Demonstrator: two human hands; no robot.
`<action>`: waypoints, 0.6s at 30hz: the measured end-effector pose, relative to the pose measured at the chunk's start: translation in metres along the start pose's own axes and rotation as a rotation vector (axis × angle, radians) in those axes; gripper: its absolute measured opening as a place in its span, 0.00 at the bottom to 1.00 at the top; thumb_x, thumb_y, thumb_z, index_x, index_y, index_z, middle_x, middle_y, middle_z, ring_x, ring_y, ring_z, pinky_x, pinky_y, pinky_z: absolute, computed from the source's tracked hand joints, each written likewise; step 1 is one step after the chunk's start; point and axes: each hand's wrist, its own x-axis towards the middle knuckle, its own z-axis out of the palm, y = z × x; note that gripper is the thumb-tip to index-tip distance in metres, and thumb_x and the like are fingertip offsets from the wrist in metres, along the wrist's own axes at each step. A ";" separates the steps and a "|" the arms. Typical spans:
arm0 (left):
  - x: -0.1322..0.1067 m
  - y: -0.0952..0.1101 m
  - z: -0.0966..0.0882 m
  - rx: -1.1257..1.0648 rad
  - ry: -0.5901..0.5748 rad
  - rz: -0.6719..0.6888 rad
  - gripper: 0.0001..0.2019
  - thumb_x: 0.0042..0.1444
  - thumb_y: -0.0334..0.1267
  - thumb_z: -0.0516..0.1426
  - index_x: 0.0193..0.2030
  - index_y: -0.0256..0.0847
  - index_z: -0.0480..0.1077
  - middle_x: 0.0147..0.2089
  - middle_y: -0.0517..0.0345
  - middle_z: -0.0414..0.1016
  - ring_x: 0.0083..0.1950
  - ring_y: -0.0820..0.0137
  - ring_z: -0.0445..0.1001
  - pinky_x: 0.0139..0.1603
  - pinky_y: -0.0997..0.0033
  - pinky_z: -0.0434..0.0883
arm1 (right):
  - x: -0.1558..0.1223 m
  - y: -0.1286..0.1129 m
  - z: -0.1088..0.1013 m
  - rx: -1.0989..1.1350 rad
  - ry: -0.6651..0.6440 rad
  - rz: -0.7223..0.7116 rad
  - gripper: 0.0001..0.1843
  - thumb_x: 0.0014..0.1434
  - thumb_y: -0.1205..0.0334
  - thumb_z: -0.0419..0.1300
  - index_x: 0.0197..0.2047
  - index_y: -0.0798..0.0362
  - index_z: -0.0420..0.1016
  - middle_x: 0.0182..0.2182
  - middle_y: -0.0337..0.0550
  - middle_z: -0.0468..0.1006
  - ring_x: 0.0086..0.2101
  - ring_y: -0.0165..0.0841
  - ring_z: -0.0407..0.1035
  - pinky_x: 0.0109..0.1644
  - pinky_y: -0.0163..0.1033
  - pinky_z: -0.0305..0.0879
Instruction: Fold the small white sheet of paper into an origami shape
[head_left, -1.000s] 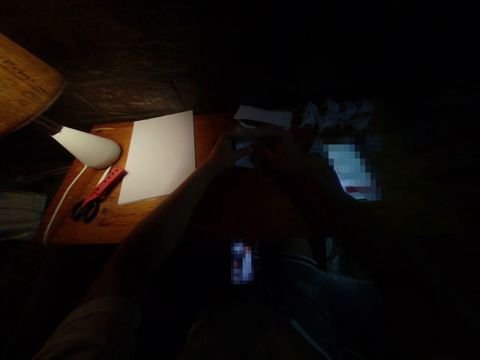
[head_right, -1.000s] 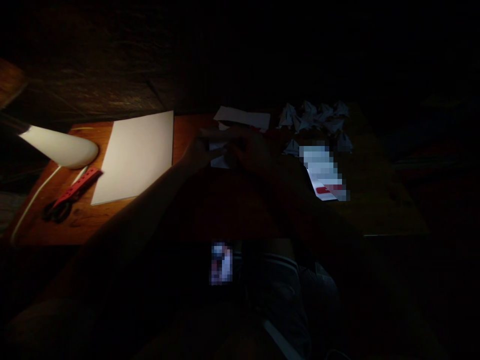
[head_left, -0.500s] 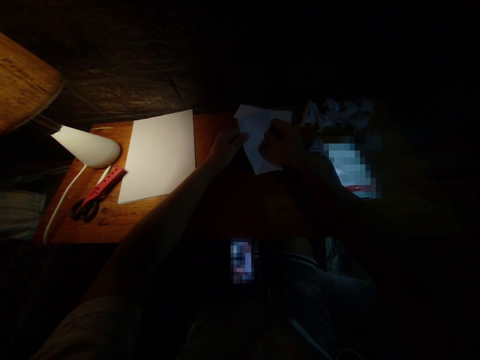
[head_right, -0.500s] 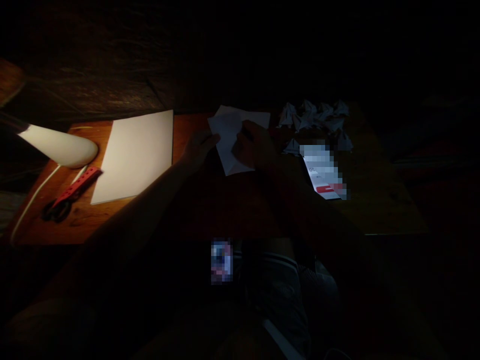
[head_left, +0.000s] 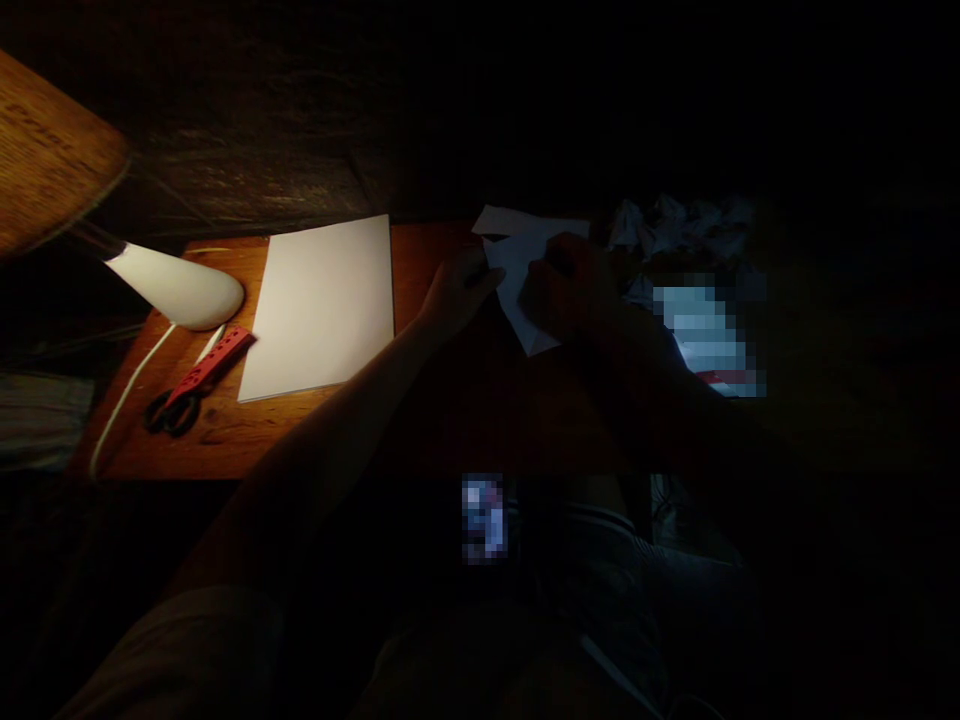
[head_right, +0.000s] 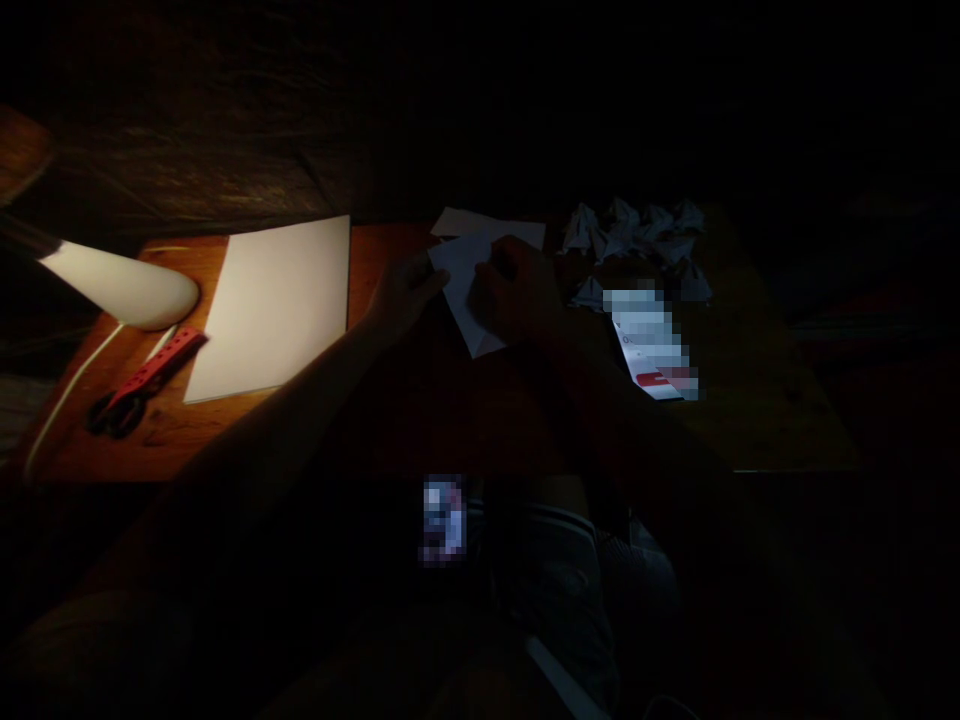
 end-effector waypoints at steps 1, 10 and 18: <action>0.001 -0.001 0.000 -0.014 0.023 0.000 0.14 0.59 0.44 0.71 0.47 0.42 0.77 0.41 0.55 0.82 0.50 0.60 0.82 0.55 0.58 0.79 | 0.000 0.000 0.001 0.006 -0.002 0.002 0.16 0.65 0.43 0.67 0.43 0.45 0.76 0.37 0.45 0.81 0.41 0.44 0.76 0.51 0.54 0.78; 0.004 -0.004 -0.003 -0.034 0.064 0.045 0.22 0.57 0.50 0.72 0.52 0.45 0.74 0.46 0.54 0.83 0.54 0.58 0.84 0.57 0.56 0.80 | -0.001 -0.010 -0.002 0.012 0.018 0.008 0.08 0.62 0.55 0.69 0.42 0.47 0.77 0.36 0.43 0.82 0.39 0.42 0.77 0.49 0.51 0.77; 0.003 -0.001 -0.006 -0.079 0.170 -0.012 0.20 0.60 0.59 0.68 0.36 0.43 0.76 0.37 0.56 0.80 0.43 0.66 0.79 0.47 0.66 0.77 | -0.004 -0.019 -0.007 0.038 0.029 0.010 0.17 0.61 0.56 0.70 0.53 0.45 0.76 0.36 0.42 0.83 0.39 0.42 0.79 0.48 0.50 0.77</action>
